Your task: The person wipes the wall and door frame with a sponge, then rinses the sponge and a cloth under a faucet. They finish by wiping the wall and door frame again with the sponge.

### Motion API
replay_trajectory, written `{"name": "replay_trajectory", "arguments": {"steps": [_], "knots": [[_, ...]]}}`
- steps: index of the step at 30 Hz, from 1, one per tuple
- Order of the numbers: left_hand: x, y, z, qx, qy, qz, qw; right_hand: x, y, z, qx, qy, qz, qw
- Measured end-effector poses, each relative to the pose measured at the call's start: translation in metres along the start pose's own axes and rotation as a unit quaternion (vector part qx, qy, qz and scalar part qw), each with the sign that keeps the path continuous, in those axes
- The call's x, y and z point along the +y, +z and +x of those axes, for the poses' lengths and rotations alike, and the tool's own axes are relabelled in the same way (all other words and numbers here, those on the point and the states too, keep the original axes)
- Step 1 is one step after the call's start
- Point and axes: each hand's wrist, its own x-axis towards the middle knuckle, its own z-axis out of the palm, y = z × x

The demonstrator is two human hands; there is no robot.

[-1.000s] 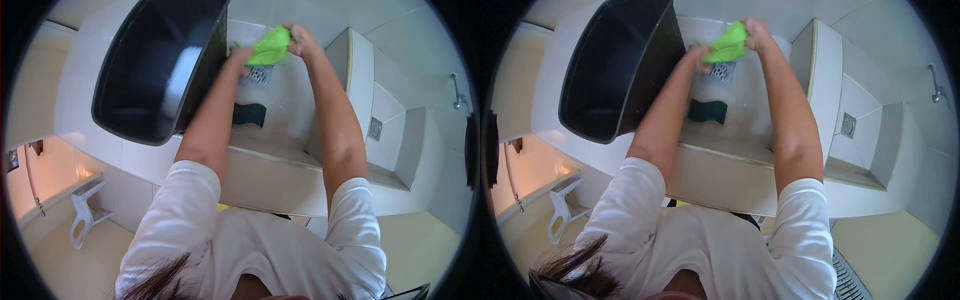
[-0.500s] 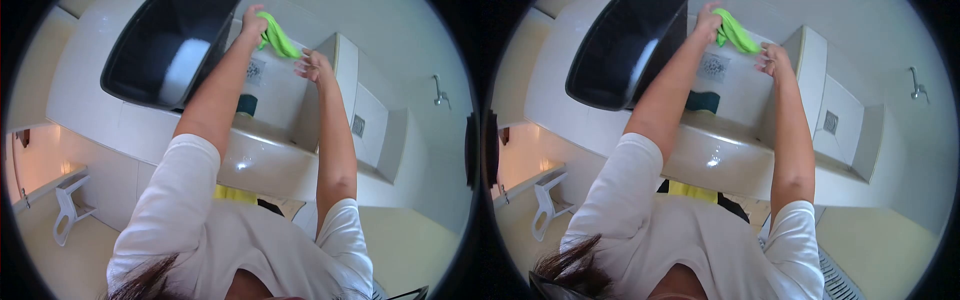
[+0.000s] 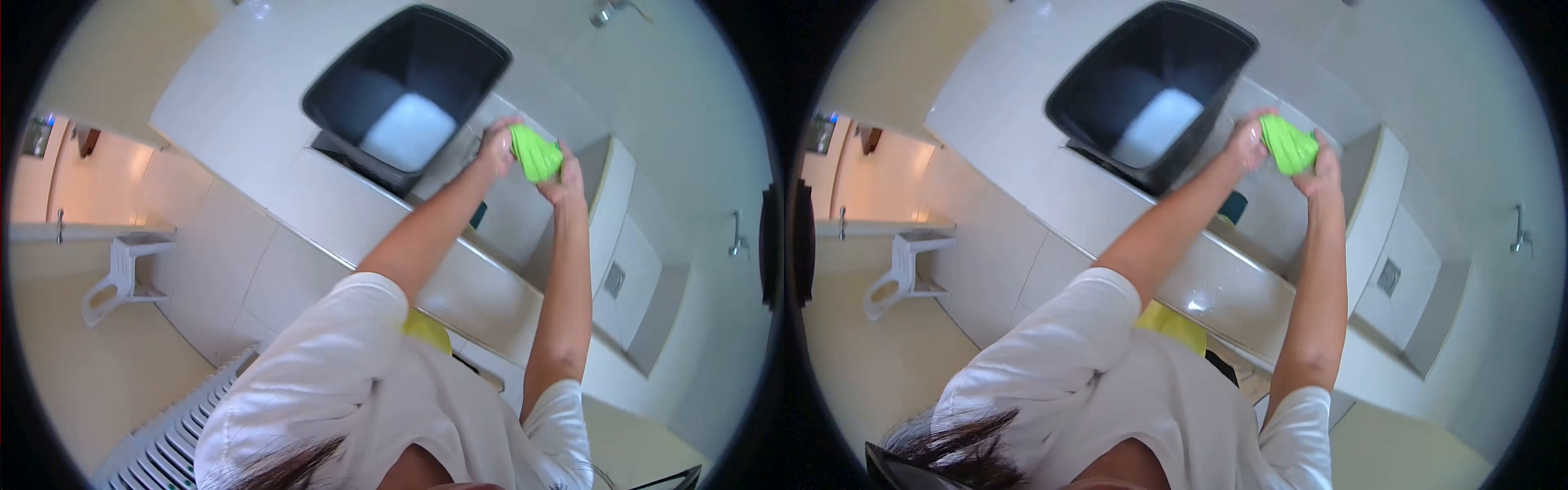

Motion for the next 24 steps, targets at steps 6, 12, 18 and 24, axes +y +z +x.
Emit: {"name": "replay_trajectory", "arguments": {"steps": [6, 12, 18, 24], "knots": [[-0.022, -0.018, -0.01, -0.295, -0.085, -0.238, 0.921, -0.013, 0.022, -0.006, -0.019, 0.041, 0.19, 0.981], [-0.034, 0.011, -0.024, -0.236, -0.145, -0.226, 0.934, -0.009, 0.0, -0.005, 0.16, -0.116, 0.082, 0.977], [-0.057, 0.015, 0.017, -0.262, -0.273, -0.195, 0.905, 0.046, 0.038, -0.108, 0.134, -0.61, -0.5, 0.6], [-0.021, 0.038, 0.005, -0.418, -0.403, 0.231, 0.781, 0.061, 0.007, -0.126, -0.1, -0.579, -0.534, 0.608]]}}
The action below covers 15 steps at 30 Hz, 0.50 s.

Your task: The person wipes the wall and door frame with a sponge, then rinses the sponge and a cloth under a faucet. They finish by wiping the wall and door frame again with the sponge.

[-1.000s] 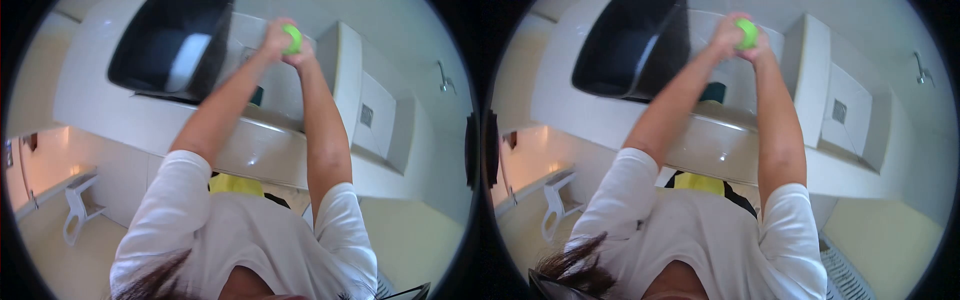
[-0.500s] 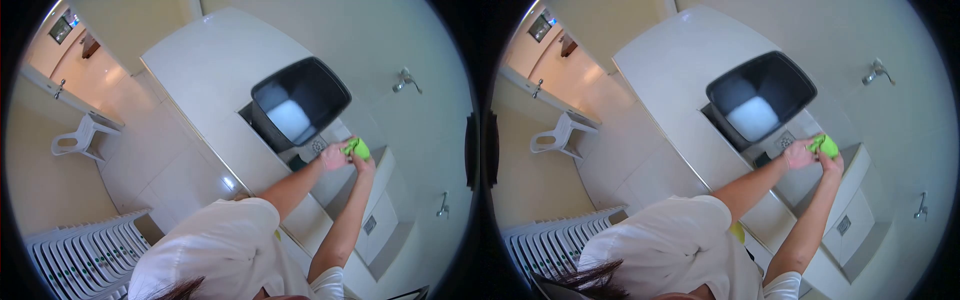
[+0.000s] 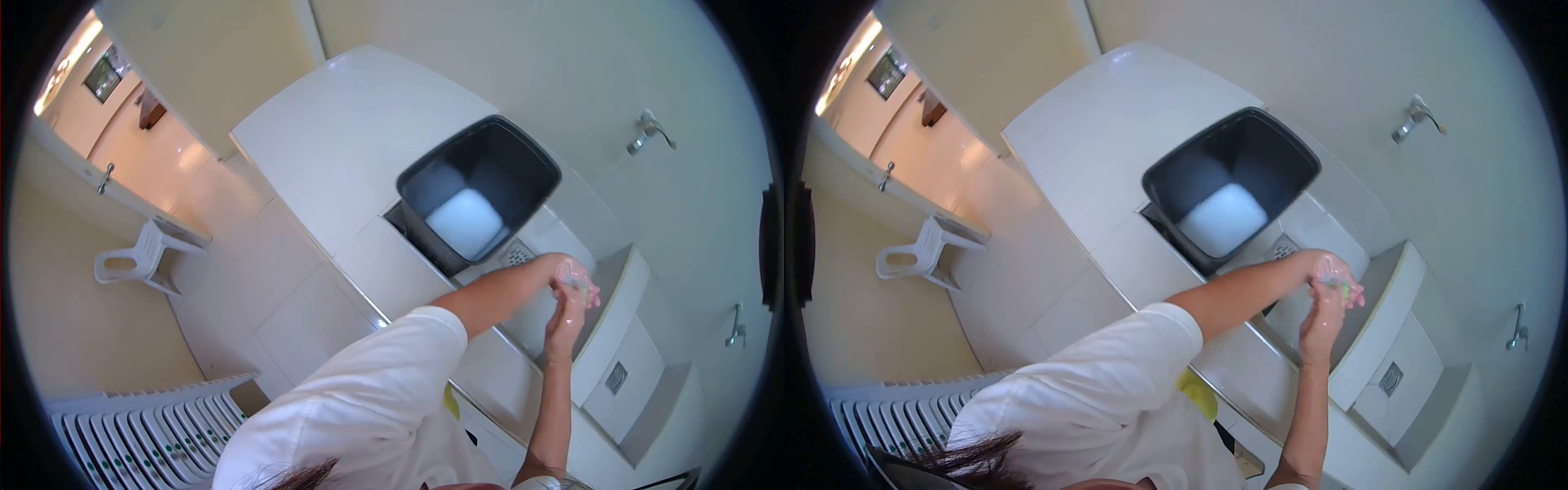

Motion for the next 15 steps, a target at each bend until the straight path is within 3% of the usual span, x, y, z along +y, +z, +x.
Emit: {"name": "replay_trajectory", "arguments": {"steps": [2, 3, 4, 6, 8, 9, 10, 11, 12, 14, 15], "knots": [[0.02, 0.034, -0.021, -0.024, -0.044, 0.218, 0.975, 0.001, -0.001, -0.004, -0.062, -0.062, -0.069, 0.994], [0.011, -0.009, 0.019, -0.118, -0.107, 0.081, 0.984, 0.006, -0.001, -0.007, -0.09, -0.108, -0.124, 0.982], [0.022, 0.016, 0.008, -0.081, -0.134, 0.2, 0.967, -0.011, -0.006, 0.001, -0.174, -0.078, -0.203, 0.96], [0.04, 0.044, 0.001, -0.037, -0.192, 0.373, 0.907, -0.015, 0.0, -0.003, -0.134, -0.077, -0.208, 0.966], [0.032, 0.038, 0.024, 0.017, -0.224, 0.471, 0.853, 0.01, 0.007, -0.007, -0.191, -0.065, -0.226, 0.953], [0.026, 0.038, 0.032, 0.049, -0.229, 0.517, 0.824, 0.026, 0.015, -0.009, -0.172, -0.057, -0.218, 0.959], [0.018, 0.04, 0.041, 0.11, -0.22, 0.503, 0.828, 0.036, 0.02, -0.009, -0.154, -0.055, -0.207, 0.965], [0.005, 0.04, 0.056, 0.028, -0.188, 0.715, 0.673, 0.044, 0.021, -0.011, -0.137, -0.083, -0.221, 0.962], [-0.003, 0.039, 0.067, -0.052, -0.132, 0.872, 0.468, 0.051, 0.022, -0.01, -0.121, -0.114, -0.234, 0.958], [-0.019, 0.069, 0.043, 0.241, -0.122, 0.757, 0.595, 0.065, 0.033, -0.024, -0.117, -0.038, -0.177, 0.977], [-0.025, 0.074, 0.04, 0.23, -0.12, 0.759, 0.597, 0.071, 0.037, -0.028, -0.111, 0.018, -0.108, 0.988]]}}
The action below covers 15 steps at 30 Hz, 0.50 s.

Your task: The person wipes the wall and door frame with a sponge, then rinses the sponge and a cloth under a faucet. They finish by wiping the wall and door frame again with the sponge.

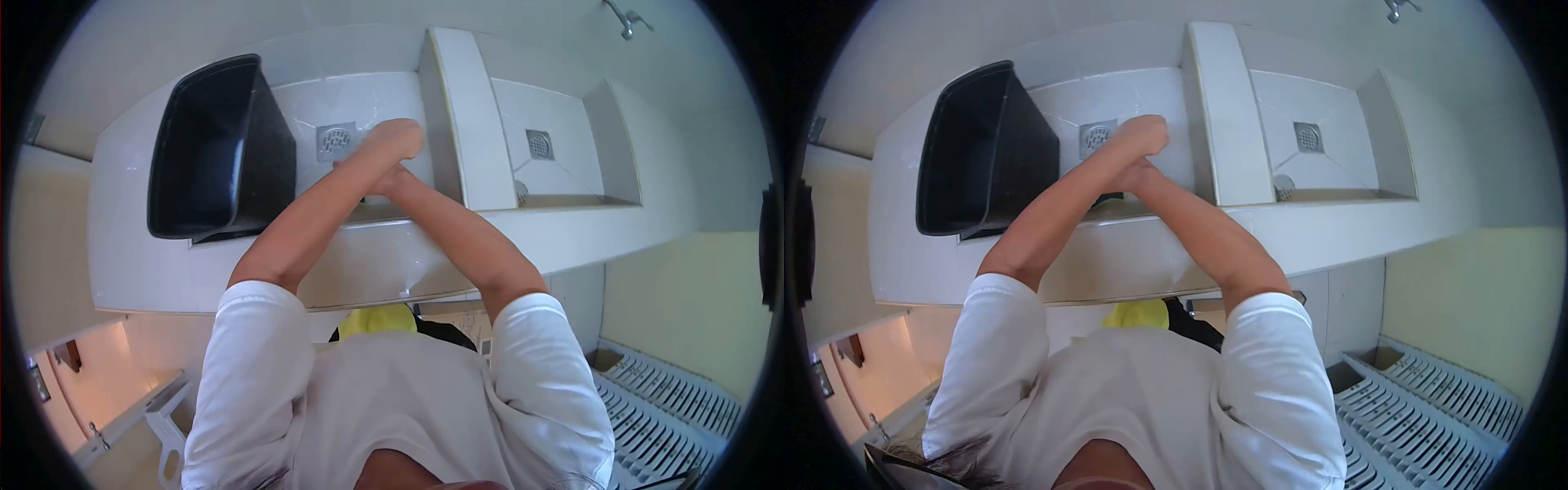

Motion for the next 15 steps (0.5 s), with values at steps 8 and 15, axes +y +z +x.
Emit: {"name": "replay_trajectory", "arguments": {"steps": [8, 15], "knots": [[0.0, 0.007, 0.001, 0.099, 0.11, -0.161, 0.976, 0.016, -0.001, -0.008, 0.0, 0.016, -0.099, 0.995], [-0.092, -0.016, -0.02, 0.102, 0.012, -0.352, 0.93, -0.047, -0.168, -0.054, -0.08, 0.325, -0.178, 0.925]]}}
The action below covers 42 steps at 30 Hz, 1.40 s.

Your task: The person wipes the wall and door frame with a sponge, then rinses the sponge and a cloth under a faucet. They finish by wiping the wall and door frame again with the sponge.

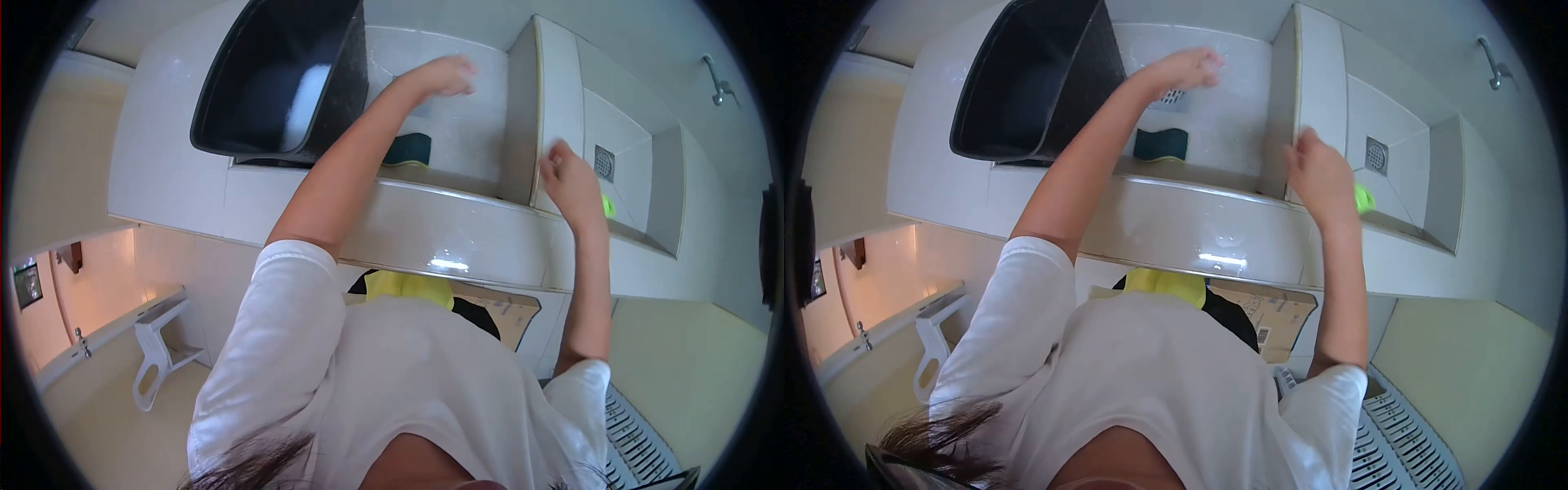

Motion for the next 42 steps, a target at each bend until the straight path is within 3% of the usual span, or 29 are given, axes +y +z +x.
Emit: {"name": "replay_trajectory", "arguments": {"steps": [1, 2, 3, 4, 6, 7, 9, 10, 12, 14, 16, 18, 22, 25, 27, 28, 30, 31, 33, 34, 36, 37, 39, 41, 42], "knots": [[-0.043, 0.004, 0.004, 0.024, -0.013, 0.127, 0.991, 0.01, -0.003, -0.013, -0.036, 0.053, 0.008, 0.998], [-0.107, 0.012, 0.023, -0.089, -0.12, 0.222, 0.964, 0.021, -0.001, -0.024, -0.07, 0.105, 0.013, 0.992], [-0.108, 0.02, 0.009, -0.152, -0.168, 0.29, 0.93, 0.049, 0.022, -0.04, -0.041, 0.085, 0.03, 0.995], [-0.124, 0.034, -0.009, -0.157, -0.221, 0.377, 0.886, 0.069, 0.042, -0.052, -0.011, 0.064, 0.047, 0.997], [-0.116, 0.041, -0.039, -0.138, -0.328, 0.348, 0.868, 0.053, 0.041, -0.068, 0.011, 0.059, 0.015, 0.998], [-0.114, 0.04, -0.043, -0.136, -0.329, 0.348, 0.867, 0.045, 0.043, -0.072, 0.026, 0.063, -0.015, 0.998], [-0.11, 0.043, -0.05, -0.042, -0.388, 0.339, 0.856, 0.039, 0.041, -0.072, 0.044, 0.068, 0.021, 0.997], [-0.114, 0.042, -0.05, -0.046, -0.386, 0.341, 0.856, 0.037, 0.04, -0.073, 0.063, 0.075, 0.056, 0.994], [-0.126, 0.035, -0.046, -0.156, -0.385, 0.288, 0.863, 0.043, 0.038, -0.073, 0.081, 0.058, 0.047, 0.994], [-0.133, 0.036, -0.05, -0.147, -0.381, 0.272, 0.871, 0.047, 0.038, -0.071, 0.103, 0.038, 0.035, 0.993], [-0.145, 0.037, -0.048, -0.14, -0.376, 0.256, 0.88, 0.049, 0.046, -0.072, 0.027, 0.042, 0.034, 0.998], [-0.164, 0.044, -0.04, -0.165, -0.332, 0.316, 0.873, 0.037, 0.053, -0.074, 0.042, 0.048, 0.056, 0.996], [-0.137, 0.039, -0.04, -0.136, -0.344, 0.246, 0.896, 0.009, 0.044, -0.068, 0.109, 0.043, 0.035, 0.992], [-0.102, 0.03, -0.031, -0.123, -0.274, 0.175, 0.938, -0.003, 0.043, -0.042, 0.133, -0.017, 0.066, 0.989], [-0.067, 0.029, -0.041, -0.092, -0.183, 0.157, 0.966, -0.013, 0.049, -0.012, 0.036, -0.037, 0.214, 0.976], [-0.063, 0.029, -0.045, -0.082, -0.179, 0.159, 0.968, -0.019, 0.054, 0.005, 0.042, -0.045, 0.211, 0.976], [-0.052, 0.028, -0.051, 0.023, 0.003, 0.153, 0.988, -0.032, 0.068, 0.042, -0.019, -0.136, 0.272, 0.952], [-0.038, 0.022, -0.055, 0.033, 0.012, 0.158, 0.987, -0.035, 0.071, 0.059, -0.01, -0.146, 0.268, 0.952], [-0.003, 0.007, -0.07, 0.037, 0.116, 0.193, 0.973, -0.041, 0.076, 0.092, -0.206, -0.24, 0.201, 0.927], [0.006, 0.003, -0.07, 0.051, 0.123, 0.2, 0.971, -0.046, 0.08, 0.106, -0.197, -0.252, 0.193, 0.928], [0.018, 0.0, -0.073, 0.168, 0.161, 0.198, 0.952, -0.053, 0.094, 0.132, -0.387, -0.129, 0.286, 0.867], [0.022, 0.001, -0.078, 0.176, 0.166, 0.203, 0.949, -0.053, 0.105, 0.147, -0.381, -0.138, 0.281, 0.87], [0.025, 0.007, -0.094, 0.334, 0.134, 0.232, 0.904, -0.051, 0.132, 0.178, -0.339, -0.008, 0.49, 0.803], [0.013, 0.011, -0.12, 0.302, 0.083, 0.238, 0.919, -0.06, 0.139, 0.201, -0.299, 0.123, 0.663, 0.675], [0.004, 0.012, -0.134, 0.263, 0.033, 0.244, 0.933, -0.065, 0.138, 0.214, -0.302, 0.122, 0.663, 0.674]]}}
